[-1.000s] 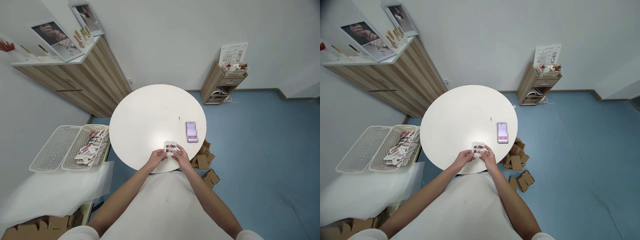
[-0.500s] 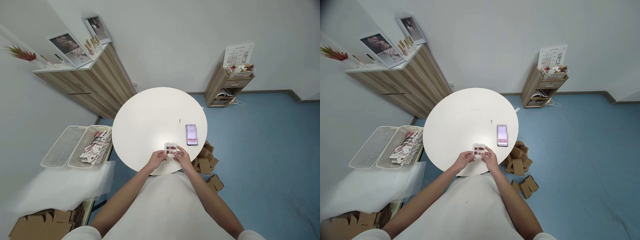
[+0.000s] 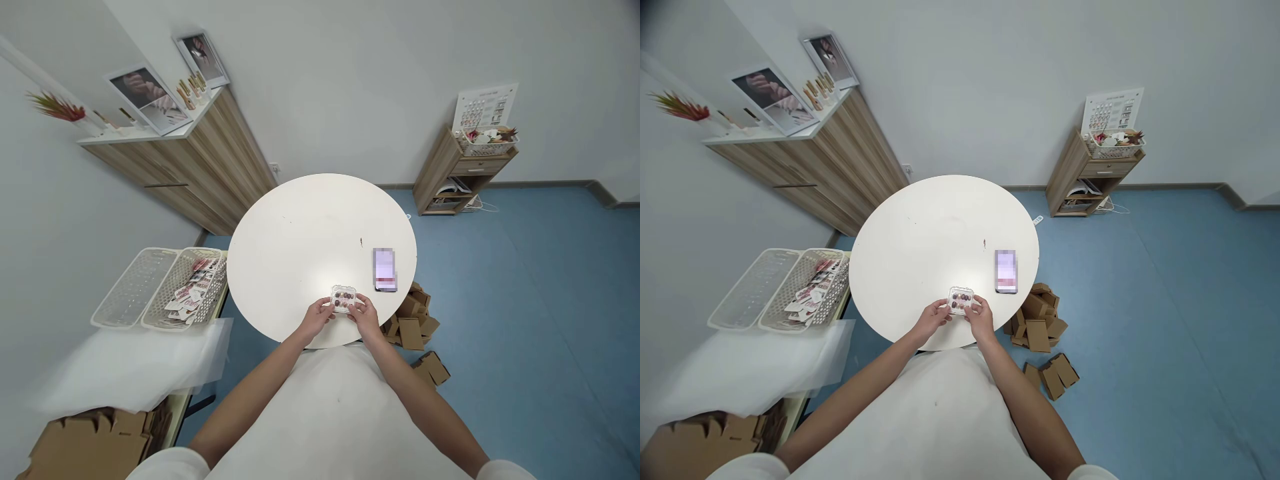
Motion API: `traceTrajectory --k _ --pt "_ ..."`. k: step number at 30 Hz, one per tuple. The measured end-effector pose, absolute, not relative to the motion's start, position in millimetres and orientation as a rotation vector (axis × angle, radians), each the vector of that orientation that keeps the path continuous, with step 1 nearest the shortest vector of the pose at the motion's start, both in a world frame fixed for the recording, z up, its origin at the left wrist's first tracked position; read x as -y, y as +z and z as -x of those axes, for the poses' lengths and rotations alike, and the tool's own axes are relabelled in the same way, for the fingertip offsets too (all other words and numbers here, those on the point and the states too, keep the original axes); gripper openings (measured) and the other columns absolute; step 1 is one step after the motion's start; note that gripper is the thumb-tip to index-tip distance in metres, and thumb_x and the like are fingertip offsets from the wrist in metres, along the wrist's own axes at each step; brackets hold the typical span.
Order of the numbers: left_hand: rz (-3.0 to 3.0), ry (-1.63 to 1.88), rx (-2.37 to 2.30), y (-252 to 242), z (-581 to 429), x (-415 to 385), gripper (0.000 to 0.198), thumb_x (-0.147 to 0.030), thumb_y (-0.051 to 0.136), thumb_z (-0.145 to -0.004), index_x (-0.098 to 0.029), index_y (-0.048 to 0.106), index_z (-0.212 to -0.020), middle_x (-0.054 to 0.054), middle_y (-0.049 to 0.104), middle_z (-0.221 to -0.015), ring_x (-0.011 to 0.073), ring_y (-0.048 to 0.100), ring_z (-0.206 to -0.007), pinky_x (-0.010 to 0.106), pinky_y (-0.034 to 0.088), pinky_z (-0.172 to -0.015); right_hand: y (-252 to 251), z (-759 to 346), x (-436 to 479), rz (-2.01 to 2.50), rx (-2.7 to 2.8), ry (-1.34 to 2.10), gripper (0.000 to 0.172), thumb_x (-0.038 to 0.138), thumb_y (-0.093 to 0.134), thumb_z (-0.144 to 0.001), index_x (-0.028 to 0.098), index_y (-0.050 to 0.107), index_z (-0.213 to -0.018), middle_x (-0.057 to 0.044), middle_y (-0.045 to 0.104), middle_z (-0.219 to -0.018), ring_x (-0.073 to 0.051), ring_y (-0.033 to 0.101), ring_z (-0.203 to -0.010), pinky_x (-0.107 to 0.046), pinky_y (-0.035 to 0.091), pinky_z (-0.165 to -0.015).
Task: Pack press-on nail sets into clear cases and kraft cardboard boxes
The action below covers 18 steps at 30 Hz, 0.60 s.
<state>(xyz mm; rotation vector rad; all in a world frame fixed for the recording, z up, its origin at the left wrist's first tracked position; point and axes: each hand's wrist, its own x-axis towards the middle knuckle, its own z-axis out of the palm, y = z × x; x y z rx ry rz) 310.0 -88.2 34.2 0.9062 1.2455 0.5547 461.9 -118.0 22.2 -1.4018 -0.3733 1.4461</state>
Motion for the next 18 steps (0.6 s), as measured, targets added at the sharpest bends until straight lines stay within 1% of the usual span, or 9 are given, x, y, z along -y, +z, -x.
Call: traceTrajectory --k 3,5,10,15,18 --pt "-0.919 0.579 -1.301 39.6 -305.1 89.5 0.046 -0.047 0.06 -0.069 -0.02 0.055 -0.106 0.009 0.061 -0.103 0.0184 0.058 -0.088 0.029 0.04 -0.075 22.4 -464.1 119.0 1.404 0.348 1.431 0.049 0.032 0.069 -0.058 0.023 0.049 -0.102 -0.002 0.061 -0.086 -0.017 0.059 -0.08 -0.032 0.048 -0.07" --pt "-0.954 0.627 -1.328 43.0 -300.9 90.2 0.044 -0.045 0.062 -0.068 -0.02 0.058 -0.104 0.01 0.059 -0.11 0.0198 0.057 -0.093 0.03 0.04 -0.078 23.8 -465.0 118.5 1.41 0.349 1.424 0.048 0.032 0.068 -0.058 0.024 0.05 -0.101 -0.002 0.06 -0.085 -0.018 0.059 -0.081 -0.032 0.049 -0.07" --pt "-1.07 0.73 -1.358 49.7 -295.5 90.9 0.037 -0.039 0.063 -0.067 -0.019 0.062 -0.099 0.009 0.059 -0.11 0.0195 0.055 -0.095 0.031 0.04 -0.083 28.4 -459.8 116.2 1.406 0.421 1.399 0.045 0.033 0.067 -0.059 0.025 0.052 -0.101 -0.002 0.053 -0.094 -0.016 0.057 -0.08 -0.03 0.049 -0.069" --pt "-1.101 0.742 -1.318 48.7 -294.2 92.1 0.041 -0.036 0.062 -0.07 -0.021 0.058 -0.108 0.008 0.058 -0.112 0.0178 0.055 -0.092 0.031 0.042 -0.082 29.8 -447.2 114.5 1.411 0.522 1.39 0.049 0.036 0.066 -0.061 0.026 0.048 -0.105 0.0 0.048 -0.093 -0.015 0.056 -0.079 -0.031 0.05 -0.071" --pt "-1.089 0.761 -1.336 47.2 -290.2 92.8 0.043 -0.034 0.061 -0.071 -0.021 0.056 -0.111 0.008 0.056 -0.112 0.0168 0.054 -0.09 0.031 0.043 -0.082 28.9 -439.9 112.2 1.449 0.562 1.366 0.047 0.037 0.066 -0.061 0.025 0.046 -0.102 -0.001 0.048 -0.094 -0.014 0.056 -0.077 -0.032 0.049 -0.071"
